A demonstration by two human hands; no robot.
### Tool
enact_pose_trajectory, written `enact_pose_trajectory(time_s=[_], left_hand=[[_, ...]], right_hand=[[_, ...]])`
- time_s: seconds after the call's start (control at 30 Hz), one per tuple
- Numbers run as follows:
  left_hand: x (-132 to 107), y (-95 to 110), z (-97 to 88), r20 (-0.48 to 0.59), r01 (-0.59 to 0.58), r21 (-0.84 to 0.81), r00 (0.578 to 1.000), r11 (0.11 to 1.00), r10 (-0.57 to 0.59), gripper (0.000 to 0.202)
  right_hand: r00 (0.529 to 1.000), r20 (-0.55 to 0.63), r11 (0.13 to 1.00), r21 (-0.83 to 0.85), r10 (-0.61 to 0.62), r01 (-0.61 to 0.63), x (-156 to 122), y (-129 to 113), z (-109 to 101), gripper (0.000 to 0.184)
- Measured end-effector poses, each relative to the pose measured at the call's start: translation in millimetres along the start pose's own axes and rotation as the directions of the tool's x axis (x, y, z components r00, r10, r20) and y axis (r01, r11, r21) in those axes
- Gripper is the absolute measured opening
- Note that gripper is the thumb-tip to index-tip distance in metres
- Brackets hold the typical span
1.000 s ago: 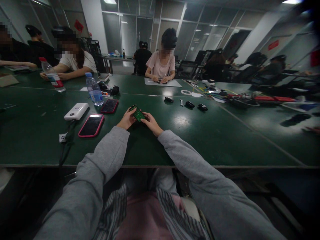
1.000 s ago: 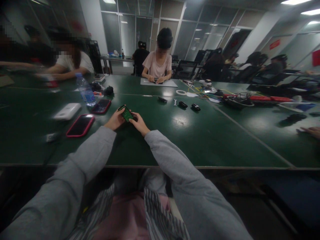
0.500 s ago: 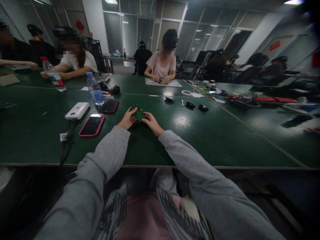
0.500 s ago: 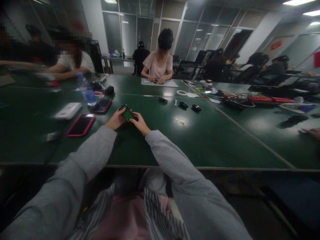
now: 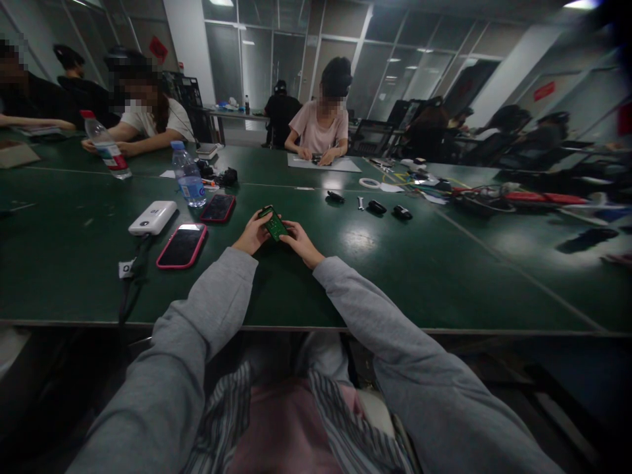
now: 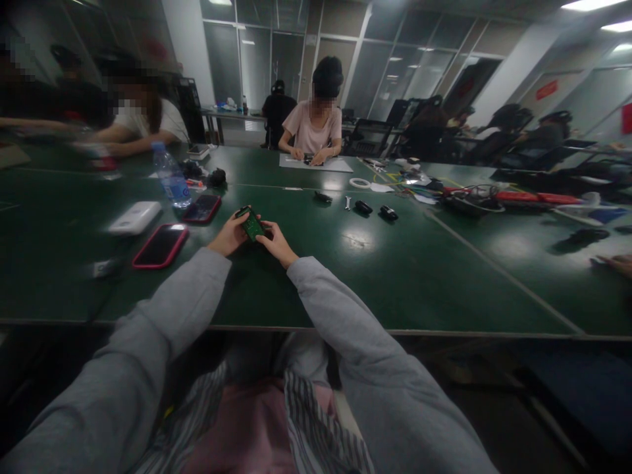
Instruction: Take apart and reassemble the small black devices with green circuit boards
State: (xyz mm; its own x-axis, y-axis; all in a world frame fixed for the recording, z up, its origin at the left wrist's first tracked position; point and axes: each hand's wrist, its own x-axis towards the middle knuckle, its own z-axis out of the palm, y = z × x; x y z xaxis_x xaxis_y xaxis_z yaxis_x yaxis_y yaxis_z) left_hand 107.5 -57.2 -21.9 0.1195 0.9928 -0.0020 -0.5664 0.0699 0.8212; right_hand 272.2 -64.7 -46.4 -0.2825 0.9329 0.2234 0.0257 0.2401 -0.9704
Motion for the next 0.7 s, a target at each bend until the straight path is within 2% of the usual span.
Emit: enact_pose_trajectory(time_s=[0.27,0.43,0.7], left_hand=[[3.4,-1.9,-4.2,0.043,0.004,-0.015,0.999,1.0,-0.004,0.053],[1.6,-1.1,-1.0,0.012,0.016,-0.028,1.0,0.999,-0.016,0.052],[-0.7,0.2,-0.4,0.021,0.013,-0.008,1.0,1.0,-0.013,0.049]], right_hand=[[1.0,0.004,1.0,-0.014,-0.017,0.017,0.3,1.9,-0.6,0.054],[0.999,-0.01,0.999,0.012,-0.045,0.045,2.2,4.9,-0.4,0.052],[1.0,-0.019,0.997,0.079,0.007,-0.006,-1.9,-0.7,1.1,0.054]])
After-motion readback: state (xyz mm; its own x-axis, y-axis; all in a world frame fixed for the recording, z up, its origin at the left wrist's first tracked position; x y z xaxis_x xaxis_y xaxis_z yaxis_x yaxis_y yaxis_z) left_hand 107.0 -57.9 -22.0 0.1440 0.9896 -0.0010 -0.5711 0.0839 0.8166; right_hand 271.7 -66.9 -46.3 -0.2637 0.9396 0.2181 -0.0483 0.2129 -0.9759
